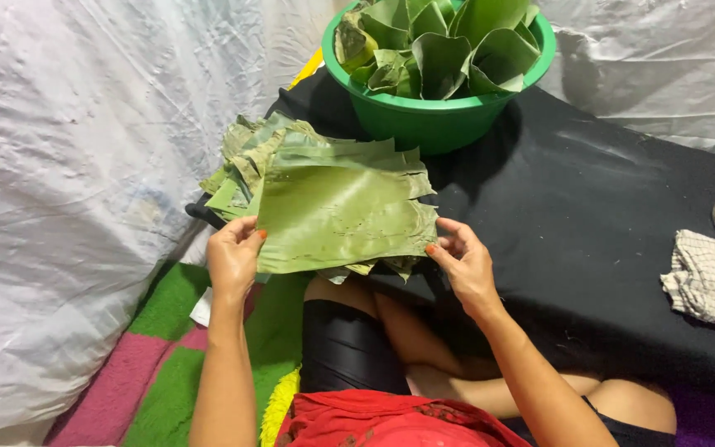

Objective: Cleaning banana leaves with a cloth and folding them into cone shapes.

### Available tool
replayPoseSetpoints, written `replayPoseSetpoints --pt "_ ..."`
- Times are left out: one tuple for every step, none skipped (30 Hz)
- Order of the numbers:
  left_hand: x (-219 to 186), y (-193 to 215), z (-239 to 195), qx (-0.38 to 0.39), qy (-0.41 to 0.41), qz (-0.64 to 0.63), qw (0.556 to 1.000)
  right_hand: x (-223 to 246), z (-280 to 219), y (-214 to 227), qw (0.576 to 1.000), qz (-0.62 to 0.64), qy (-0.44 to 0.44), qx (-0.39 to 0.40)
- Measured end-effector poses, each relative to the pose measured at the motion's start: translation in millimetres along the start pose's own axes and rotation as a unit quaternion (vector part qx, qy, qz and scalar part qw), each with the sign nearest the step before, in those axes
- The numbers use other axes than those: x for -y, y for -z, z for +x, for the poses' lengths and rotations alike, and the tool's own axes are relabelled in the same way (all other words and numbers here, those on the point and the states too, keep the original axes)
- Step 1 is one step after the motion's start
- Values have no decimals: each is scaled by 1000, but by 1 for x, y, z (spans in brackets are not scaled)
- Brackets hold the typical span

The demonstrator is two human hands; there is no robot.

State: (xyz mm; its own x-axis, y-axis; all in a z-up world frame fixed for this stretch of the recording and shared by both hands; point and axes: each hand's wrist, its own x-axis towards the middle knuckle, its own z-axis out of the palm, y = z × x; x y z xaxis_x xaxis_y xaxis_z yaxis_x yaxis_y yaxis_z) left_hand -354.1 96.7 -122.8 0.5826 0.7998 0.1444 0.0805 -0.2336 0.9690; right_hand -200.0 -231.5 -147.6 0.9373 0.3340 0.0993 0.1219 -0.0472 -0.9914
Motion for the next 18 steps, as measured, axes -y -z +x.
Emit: replayPoseSetpoints --pt "-3 -1 -3 2 0 -1 1000 -2 -1 3 1000 -1 0 -2" --pt "-7 -1 -5 3 -2 -25 1000 -3 -2 5 999 38 -1 -2" --pt "-10 -1 -8 5 -5 -48 999 -5 -3 7 997 77 -2 -2" --pt "-11 -3 -10 6 -6 -49 999 -6 -4 11 997 78 -1 -3" --pt "-13 -4 -12 10 -4 -84 996 -6 -6 15 995 95 7 -11" --pt "-15 -5 -14 14 -1 -120 993 -7 -7 19 993 112 14 -20" --pt "-11 -8 -12 15 -2 -120 993 -4 -11 24 993 112 15 -22" --pt "-6 -12 -11 22 -6 -138 990 -3 -15 29 992 119 17 -36" --pt "-1 -17 -11 29 -10 -157 987 -1 -19 34 991 125 19 -51" --pt "1 -24 -11 32 -11 -158 987 -2 -22 43 991 125 20 -54" --pt "4 -32 -11 45 -15 -166 985 -3 -24 51 991 117 23 -68" --pt "8 -40 -11 60 -18 -174 983 -5 -28 61 990 110 24 -83" --pt "10 -49 -12 64 -17 -175 982 -8 -31 69 990 108 24 -87" --pt "11 -58 -11 77 -14 -192 978 -9 -33 77 990 99 27 -101" --pt "13 -68 -11 90 -11 -210 974 -10 -36 86 989 90 30 -115" --pt "12 -81 -12 97 -11 -211 973 -14 -38 96 988 89 30 -121" --pt "12 -93 -13 115 -10 -225 968 -17 -41 106 987 83 32 -136" --pt "11 -105 -14 134 -7 -239 962 -19 -43 116 985 78 33 -151"
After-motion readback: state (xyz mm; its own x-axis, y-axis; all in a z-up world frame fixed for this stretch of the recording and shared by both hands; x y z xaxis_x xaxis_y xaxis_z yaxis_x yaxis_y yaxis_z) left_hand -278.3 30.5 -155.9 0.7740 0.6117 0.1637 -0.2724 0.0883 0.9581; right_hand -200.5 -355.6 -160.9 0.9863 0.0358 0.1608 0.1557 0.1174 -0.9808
